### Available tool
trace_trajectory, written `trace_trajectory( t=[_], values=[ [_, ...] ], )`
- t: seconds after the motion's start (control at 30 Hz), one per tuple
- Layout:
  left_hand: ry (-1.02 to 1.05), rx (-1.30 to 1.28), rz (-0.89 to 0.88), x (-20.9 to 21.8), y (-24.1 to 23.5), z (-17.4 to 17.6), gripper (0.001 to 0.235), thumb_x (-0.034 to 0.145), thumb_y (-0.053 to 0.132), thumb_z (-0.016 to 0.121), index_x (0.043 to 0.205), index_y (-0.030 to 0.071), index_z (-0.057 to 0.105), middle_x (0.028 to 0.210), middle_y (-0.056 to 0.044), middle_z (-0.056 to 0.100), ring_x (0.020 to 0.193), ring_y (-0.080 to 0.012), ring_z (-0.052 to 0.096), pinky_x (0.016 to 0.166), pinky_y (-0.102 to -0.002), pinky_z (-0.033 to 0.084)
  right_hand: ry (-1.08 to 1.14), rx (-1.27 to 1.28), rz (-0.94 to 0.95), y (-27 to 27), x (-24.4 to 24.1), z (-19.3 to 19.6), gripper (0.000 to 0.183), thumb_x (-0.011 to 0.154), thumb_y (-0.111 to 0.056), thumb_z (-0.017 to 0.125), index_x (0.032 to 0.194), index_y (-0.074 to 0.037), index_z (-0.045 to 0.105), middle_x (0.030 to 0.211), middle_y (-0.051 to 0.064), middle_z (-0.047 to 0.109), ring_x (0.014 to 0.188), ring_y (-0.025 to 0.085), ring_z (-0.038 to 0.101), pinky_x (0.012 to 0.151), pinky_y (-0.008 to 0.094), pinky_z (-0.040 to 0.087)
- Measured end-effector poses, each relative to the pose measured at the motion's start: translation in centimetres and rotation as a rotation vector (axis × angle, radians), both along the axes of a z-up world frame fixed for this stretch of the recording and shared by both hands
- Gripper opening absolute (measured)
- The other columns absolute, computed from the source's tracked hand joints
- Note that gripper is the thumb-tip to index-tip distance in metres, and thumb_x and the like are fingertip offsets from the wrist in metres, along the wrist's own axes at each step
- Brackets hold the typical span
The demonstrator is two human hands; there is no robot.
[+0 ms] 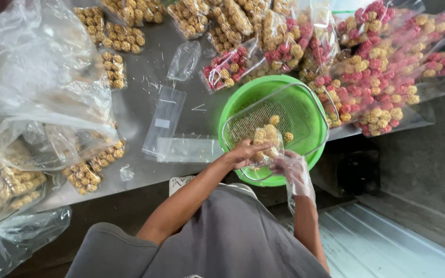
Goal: The person packs small round snacks into clear plastic bags. They scoop the snacks from a green strainer into the bags, seal them, and place them on a metal table alongside other packaged snacks.
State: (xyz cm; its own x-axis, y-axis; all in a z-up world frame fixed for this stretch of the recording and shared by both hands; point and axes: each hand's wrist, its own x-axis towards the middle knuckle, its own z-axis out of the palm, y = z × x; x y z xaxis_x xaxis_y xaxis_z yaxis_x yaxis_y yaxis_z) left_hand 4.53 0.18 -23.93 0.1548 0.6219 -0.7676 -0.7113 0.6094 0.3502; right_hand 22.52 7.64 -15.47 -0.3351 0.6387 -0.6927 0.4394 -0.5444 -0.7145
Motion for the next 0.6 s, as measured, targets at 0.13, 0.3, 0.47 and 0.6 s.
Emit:
trace_trajectory(
  t=[0.13,0.3,0.47,0.6],
  values=[
    [-0.125,0.301,0.054,2.0,-1.8,-2.2,0.049,0.087,0.008,0.082,0.125,-0.014,0.061,0.113,-0.021,0.074,0.091,-0.0224,0.078,0.083,-0.035,0.066,-0.078,-0.036,-0.071,0.3,0.3,2.4,0.042,0.091,-0.025,0.068,0.120,0.005,0.063,0.086,0.012,0.074,0.065,0.017,0.069,0.056,0.029,0.055],
    [0.073,0.280,-0.053,2.0,-2.8,1.9,0.042,0.079,0.010,0.078,0.118,0.000,0.063,0.100,-0.016,0.075,0.080,-0.0219,0.078,0.068,-0.037,0.066,-0.104,-0.113,0.026,0.5,1.2,4.5,0.034,0.092,-0.032,0.070,0.108,-0.002,0.068,0.078,0.008,0.071,0.057,0.012,0.059,0.050,0.026,0.047],
    [0.162,0.146,-0.029,2.3,-3.7,5.8,0.035,0.092,0.016,0.076,0.114,-0.005,0.059,0.103,-0.014,0.069,0.083,-0.0188,0.073,0.064,-0.034,0.066,-0.294,-0.007,0.114,2.7,3.0,-1.3,0.025,0.091,-0.021,0.069,0.097,0.003,0.069,0.069,0.008,0.056,0.052,0.017,0.049,0.044,0.032,0.036],
    [0.198,0.301,0.030,2.9,-3.5,2.3,0.029,0.092,0.006,0.072,0.115,-0.007,0.058,0.109,-0.022,0.068,0.087,-0.0248,0.076,0.071,-0.034,0.066,-0.106,-0.010,0.121,2.6,3.3,-1.8,0.025,0.090,-0.025,0.067,0.099,-0.002,0.067,0.073,0.009,0.066,0.055,0.017,0.057,0.046,0.032,0.040]
  ],
)
